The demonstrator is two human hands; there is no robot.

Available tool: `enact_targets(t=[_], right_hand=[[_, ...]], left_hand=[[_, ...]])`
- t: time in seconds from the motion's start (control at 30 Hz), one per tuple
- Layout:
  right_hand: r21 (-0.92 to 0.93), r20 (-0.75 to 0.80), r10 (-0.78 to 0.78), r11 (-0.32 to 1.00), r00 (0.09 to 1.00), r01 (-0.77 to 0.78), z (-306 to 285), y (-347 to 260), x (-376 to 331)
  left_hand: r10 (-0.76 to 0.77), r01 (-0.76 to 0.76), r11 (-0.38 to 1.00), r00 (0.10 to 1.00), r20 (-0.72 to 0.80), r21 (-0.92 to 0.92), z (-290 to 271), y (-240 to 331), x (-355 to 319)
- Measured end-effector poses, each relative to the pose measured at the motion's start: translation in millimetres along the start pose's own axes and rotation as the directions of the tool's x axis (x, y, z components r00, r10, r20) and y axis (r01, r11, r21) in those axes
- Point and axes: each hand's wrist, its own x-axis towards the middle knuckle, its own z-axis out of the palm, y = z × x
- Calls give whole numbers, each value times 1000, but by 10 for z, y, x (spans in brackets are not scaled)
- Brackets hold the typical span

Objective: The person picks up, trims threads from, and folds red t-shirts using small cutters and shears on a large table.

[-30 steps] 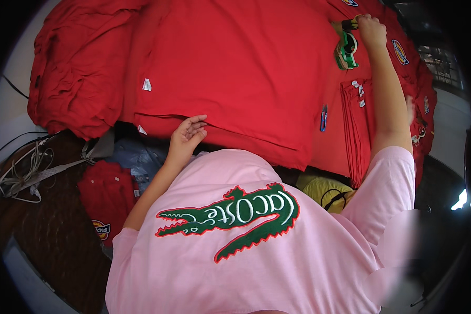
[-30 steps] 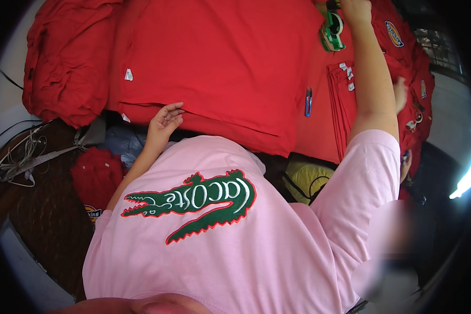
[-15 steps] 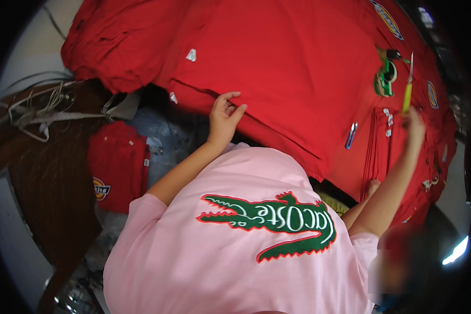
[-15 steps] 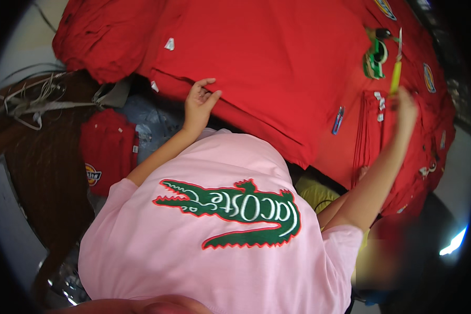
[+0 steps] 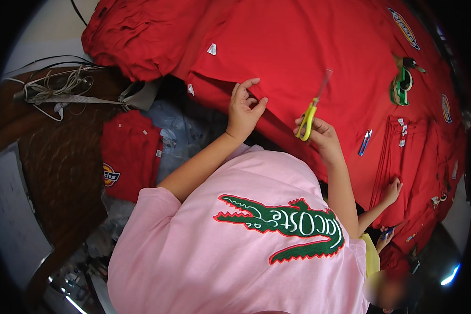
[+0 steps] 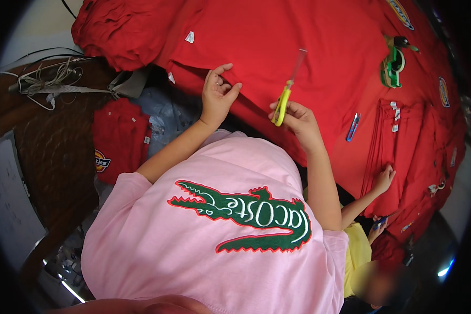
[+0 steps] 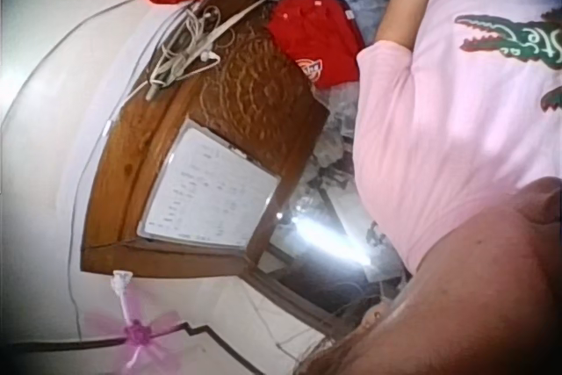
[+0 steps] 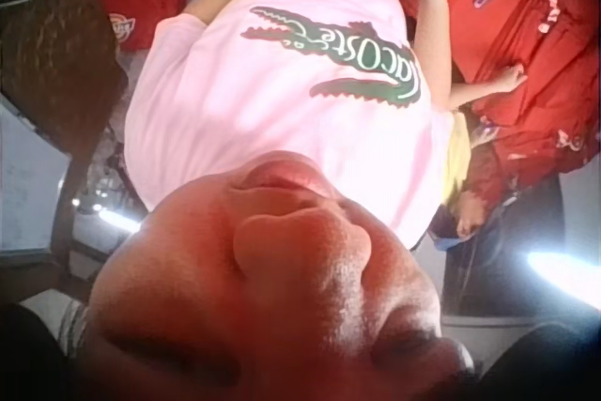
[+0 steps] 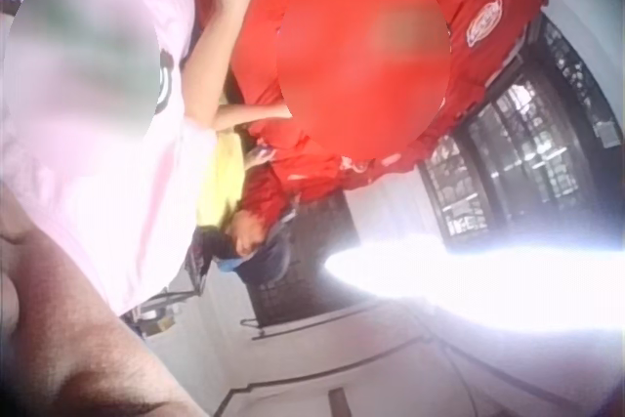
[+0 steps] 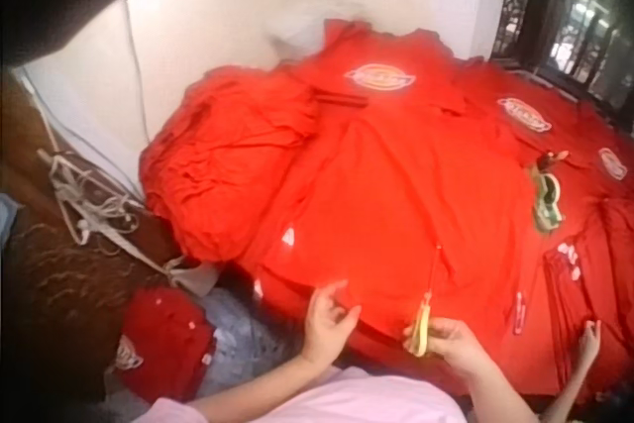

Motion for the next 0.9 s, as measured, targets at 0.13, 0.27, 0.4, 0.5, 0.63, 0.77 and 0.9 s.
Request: enact_targets(t=[0.13, 0.27, 0.4, 0.5, 0.63, 0.77, 0.9], right_hand=[[-945, 94, -422, 247, 902, 214, 90, -174, 61], [-942, 111, -426, 242, 898, 232, 173, -264, 84], [-943, 159, -451, 195, 878, 271, 168, -264, 157], [-936, 195, -465, 174, 863, 305, 217, -302, 208], [-924, 205, -443, 208, 873, 322, 197, -297, 281], [-895, 210, -437, 274, 875, 352, 215, -315, 304], [-878, 179, -413, 344, 893, 335, 216, -275, 292]], left_hand=[[16, -16, 999, 1000, 2, -29, -41, 41, 21], [27, -27, 999, 1000, 10, -33, -49, 159, 32], [41, -41, 999, 999, 7, -34, -58, 218, 55], [45, -45, 999, 999, 12, 2, -86, 261, 56], [46, -46, 999, 999, 22, 1, -86, 262, 66], [24, -23, 999, 999, 37, -32, -121, 243, 65], [30, -30, 998, 1000, 1, -46, -112, 212, 77]])
